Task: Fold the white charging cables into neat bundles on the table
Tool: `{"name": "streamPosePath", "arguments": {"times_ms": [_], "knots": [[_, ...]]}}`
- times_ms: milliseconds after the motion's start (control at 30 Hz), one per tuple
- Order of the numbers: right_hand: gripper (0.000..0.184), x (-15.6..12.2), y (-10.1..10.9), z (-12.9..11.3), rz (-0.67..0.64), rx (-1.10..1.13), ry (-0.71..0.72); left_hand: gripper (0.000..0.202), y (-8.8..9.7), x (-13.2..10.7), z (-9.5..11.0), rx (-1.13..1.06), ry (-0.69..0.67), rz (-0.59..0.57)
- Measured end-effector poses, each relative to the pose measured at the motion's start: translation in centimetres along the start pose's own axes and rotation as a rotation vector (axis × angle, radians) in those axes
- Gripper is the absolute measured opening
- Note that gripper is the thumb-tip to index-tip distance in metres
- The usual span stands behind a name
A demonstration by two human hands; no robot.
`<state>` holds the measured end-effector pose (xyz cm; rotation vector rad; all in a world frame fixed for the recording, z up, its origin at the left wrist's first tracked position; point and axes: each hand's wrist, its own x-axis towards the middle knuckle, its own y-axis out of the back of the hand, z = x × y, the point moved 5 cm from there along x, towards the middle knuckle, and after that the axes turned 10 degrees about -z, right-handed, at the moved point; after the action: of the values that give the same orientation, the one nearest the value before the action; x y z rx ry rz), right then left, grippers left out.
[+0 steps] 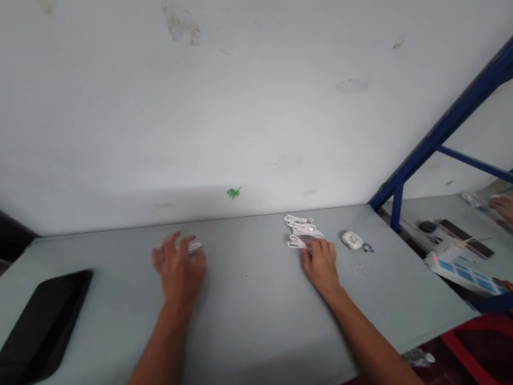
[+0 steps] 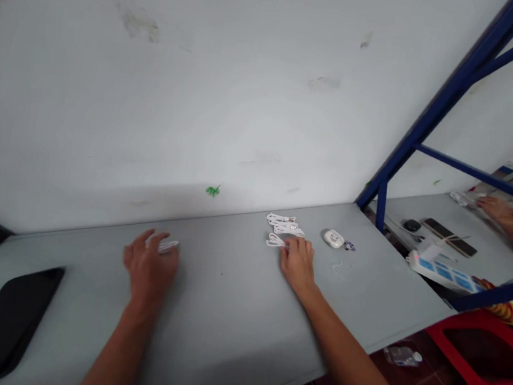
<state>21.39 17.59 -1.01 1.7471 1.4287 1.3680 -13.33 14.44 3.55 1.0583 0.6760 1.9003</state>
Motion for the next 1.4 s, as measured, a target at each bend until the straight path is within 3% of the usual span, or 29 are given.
{"name": "streamPosePath", "arguments": {"times_ms": [67, 133, 200, 300, 367, 500, 667, 767, 833, 1000, 1167, 1300, 1400], "knots": [[0.024, 0.0, -0.6, -1.9, -0.021, 0.245, 0.029, 0.023, -1.5, -1.3, 2.6, -0.249, -0.157, -0.088], [0.027, 0.2, -2.0, -4.2, -0.114, 0.580, -0.003, 0.028, -3.7, -2.7, 4.6, -0.504, -0.214, -0.338], [0.033, 0.2, -3.9, -6.9, -0.308, 0.911, -0.066, 0.036, -5.2, -3.8, 5.7, -0.703, -0.162, -0.537], [0.040, -0.2, -5.7, -10.5, -0.611, 1.170, -0.032, 0.039, -5.9, -4.3, 6.1, -0.887, -0.083, -0.686], [0.041, -0.3, -5.6, -11.4, -0.656, 1.209, -0.014, 0.041, -5.8, -4.1, 6.0, -0.968, -0.056, -0.738], [0.036, -0.1, -4.3, -11.1, -0.476, 1.148, 0.048, 0.038, -5.9, -3.4, 5.4, -1.093, 0.006, -0.724], [0.016, -0.3, -2.3, -11.5, -0.230, 0.807, 0.261, 0.037, -6.5, -3.2, 4.8, -1.096, 0.044, -0.689], [0.011, -0.5, -1.4, -11.5, -0.162, 0.702, 0.323, 0.036, -6.4, -3.2, 4.6, -1.076, 0.062, -0.665], [0.011, -0.5, -1.3, -11.4, -0.186, 0.709, 0.307, 0.034, -6.2, -3.1, 4.7, -1.084, 0.052, -0.645], [0.016, -0.3, -2.8, -10.7, -0.400, 0.911, 0.050, 0.024, -5.4, -3.1, 5.2, -1.040, -0.076, -0.555], [0.021, -0.2, -4.3, -10.5, -0.521, 1.111, -0.114, 0.022, -4.6, -3.2, 5.7, -0.911, -0.170, -0.510], [0.025, -0.2, -4.7, -10.3, -0.555, 1.173, -0.164, 0.021, -4.3, -3.3, 5.8, -0.831, -0.188, -0.474], [0.021, -0.2, -4.0, -10.5, -0.496, 1.112, -0.100, 0.019, -4.3, -3.3, 5.7, -0.794, -0.197, -0.451]]}}
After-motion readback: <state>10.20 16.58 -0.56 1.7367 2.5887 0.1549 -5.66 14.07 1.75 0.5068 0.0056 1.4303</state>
